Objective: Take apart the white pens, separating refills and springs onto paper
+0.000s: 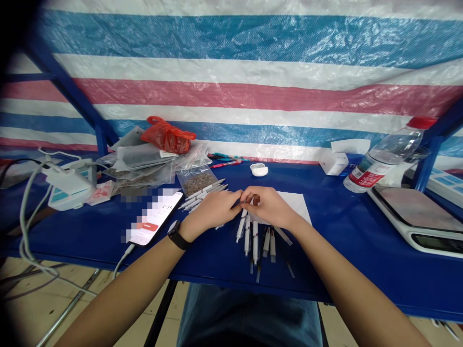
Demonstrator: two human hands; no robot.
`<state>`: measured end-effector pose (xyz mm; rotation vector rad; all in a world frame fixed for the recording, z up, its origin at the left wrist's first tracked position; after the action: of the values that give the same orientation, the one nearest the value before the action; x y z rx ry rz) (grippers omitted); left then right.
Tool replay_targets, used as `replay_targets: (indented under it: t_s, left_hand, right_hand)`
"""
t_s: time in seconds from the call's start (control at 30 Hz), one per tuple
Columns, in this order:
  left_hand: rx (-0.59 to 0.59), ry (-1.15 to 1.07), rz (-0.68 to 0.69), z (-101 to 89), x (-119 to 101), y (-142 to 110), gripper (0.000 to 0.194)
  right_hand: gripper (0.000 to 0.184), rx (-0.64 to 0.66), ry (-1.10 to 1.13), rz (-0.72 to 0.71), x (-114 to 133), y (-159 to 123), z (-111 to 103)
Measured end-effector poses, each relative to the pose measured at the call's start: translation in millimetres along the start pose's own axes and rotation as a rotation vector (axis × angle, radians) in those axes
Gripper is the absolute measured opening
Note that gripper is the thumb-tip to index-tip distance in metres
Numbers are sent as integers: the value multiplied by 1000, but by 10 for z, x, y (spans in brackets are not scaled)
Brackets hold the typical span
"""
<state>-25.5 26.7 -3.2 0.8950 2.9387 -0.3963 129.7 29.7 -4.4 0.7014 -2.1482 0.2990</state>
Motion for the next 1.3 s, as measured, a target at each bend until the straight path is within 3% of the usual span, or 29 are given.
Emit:
replay_targets:
  t_s: [1.3]
  left_hand:
    - [-12,-30,13,23,13,15,21]
  right_hand:
    - [16,12,-36,-11,9,1,29]
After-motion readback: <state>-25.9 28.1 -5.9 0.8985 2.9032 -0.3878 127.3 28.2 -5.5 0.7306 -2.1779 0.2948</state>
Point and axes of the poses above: each hand's wrist, its own y-axis towards the middle knuckle, its own z-axis out of the palm, x = y × z, the point moved 3 cm from there along y, towards the middle knuckle, and after that the axes turned 10 degrees about x, right-handed, at the moved point
